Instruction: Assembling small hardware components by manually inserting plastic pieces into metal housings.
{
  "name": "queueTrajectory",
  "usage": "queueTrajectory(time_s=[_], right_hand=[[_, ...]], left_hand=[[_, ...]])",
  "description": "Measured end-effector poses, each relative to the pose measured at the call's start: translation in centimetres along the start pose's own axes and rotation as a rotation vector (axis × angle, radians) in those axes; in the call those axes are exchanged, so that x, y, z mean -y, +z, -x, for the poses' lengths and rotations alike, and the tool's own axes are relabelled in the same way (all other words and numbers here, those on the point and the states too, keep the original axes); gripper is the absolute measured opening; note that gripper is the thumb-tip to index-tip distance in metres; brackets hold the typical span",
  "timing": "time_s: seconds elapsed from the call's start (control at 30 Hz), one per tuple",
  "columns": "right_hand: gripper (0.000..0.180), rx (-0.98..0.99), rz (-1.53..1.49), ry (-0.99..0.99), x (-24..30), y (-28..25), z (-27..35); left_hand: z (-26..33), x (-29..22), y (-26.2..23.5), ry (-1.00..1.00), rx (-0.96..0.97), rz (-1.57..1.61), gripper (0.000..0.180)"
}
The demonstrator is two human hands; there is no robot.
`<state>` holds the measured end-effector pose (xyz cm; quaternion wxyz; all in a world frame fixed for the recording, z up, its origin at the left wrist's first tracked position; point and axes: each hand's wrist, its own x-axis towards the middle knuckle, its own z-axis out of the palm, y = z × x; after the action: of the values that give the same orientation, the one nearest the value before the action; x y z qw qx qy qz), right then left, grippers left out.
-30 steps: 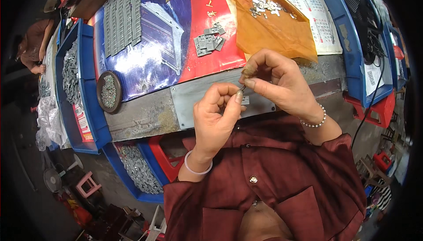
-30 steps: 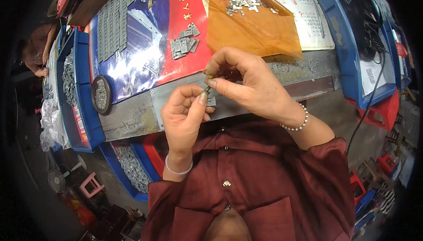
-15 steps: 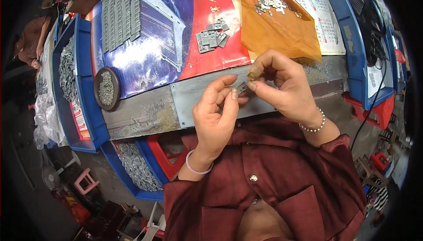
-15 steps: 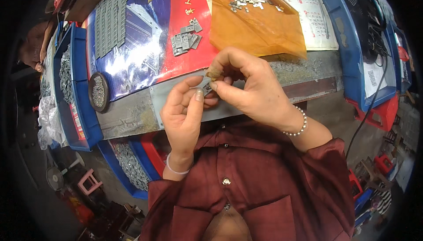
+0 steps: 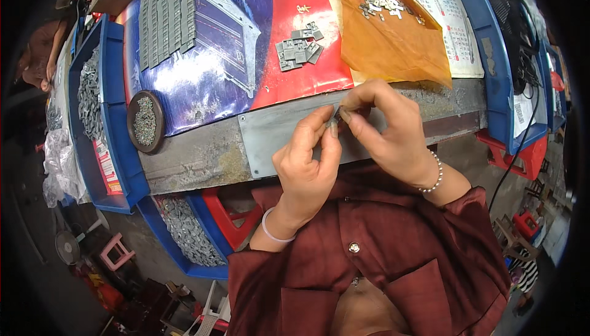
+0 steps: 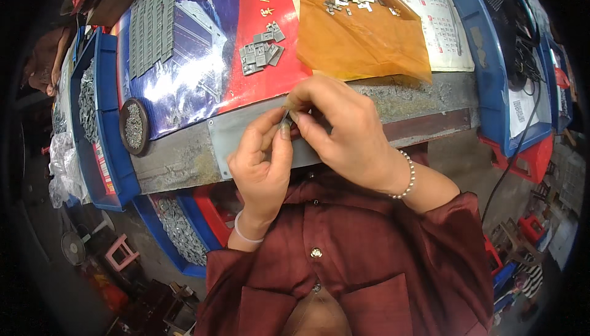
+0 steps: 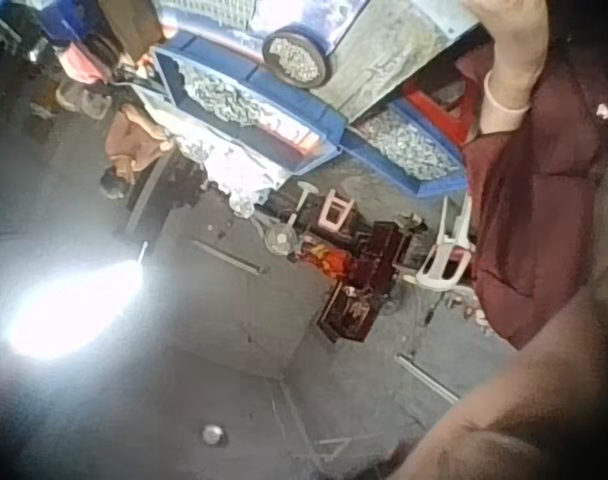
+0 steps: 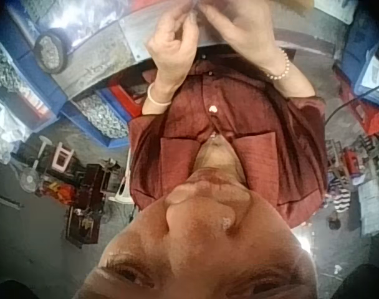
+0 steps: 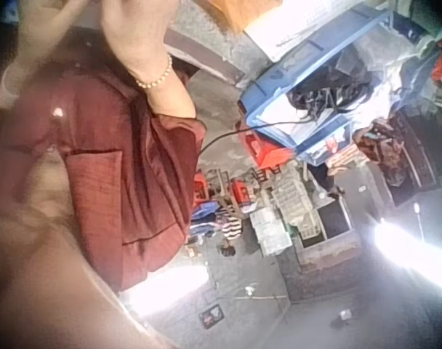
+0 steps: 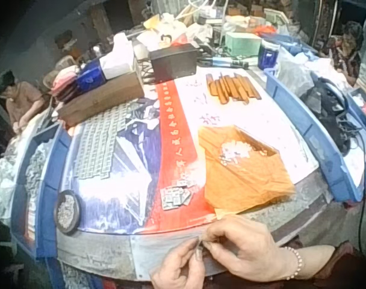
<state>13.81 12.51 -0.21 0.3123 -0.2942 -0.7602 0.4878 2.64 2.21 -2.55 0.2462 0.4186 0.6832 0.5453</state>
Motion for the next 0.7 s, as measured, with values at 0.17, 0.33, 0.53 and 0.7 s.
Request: queueTrajectory(time_s=[0.17, 0.33, 0.53, 0.7], right_hand=[[0.02, -0.073, 0.275, -0.367, -0.2, 0.7, 0.3], [0.018, -0.08, 0.245, -0.371, -0.5, 0.6, 0.2], [0.02, 0.052, -0.616, 0.356, -0.7, -0.3, -0.2], [0.016, 0.156, -0.752, 0.383, -1.2, -0.6, -0.7]], left_hand=[[-0.1, -0.2, 0.1, 0.059, -0.035, -0.09, 0.025], [0.3, 0.4, 0.5, 0.11, -0.082, -0.007, 0.026], [0.5, 0.1, 0.6, 0.181, -0.057, -0.038, 0.023], [0.5, -0.1, 0.7, 0.256, -0.081, -0.099, 0.025]])
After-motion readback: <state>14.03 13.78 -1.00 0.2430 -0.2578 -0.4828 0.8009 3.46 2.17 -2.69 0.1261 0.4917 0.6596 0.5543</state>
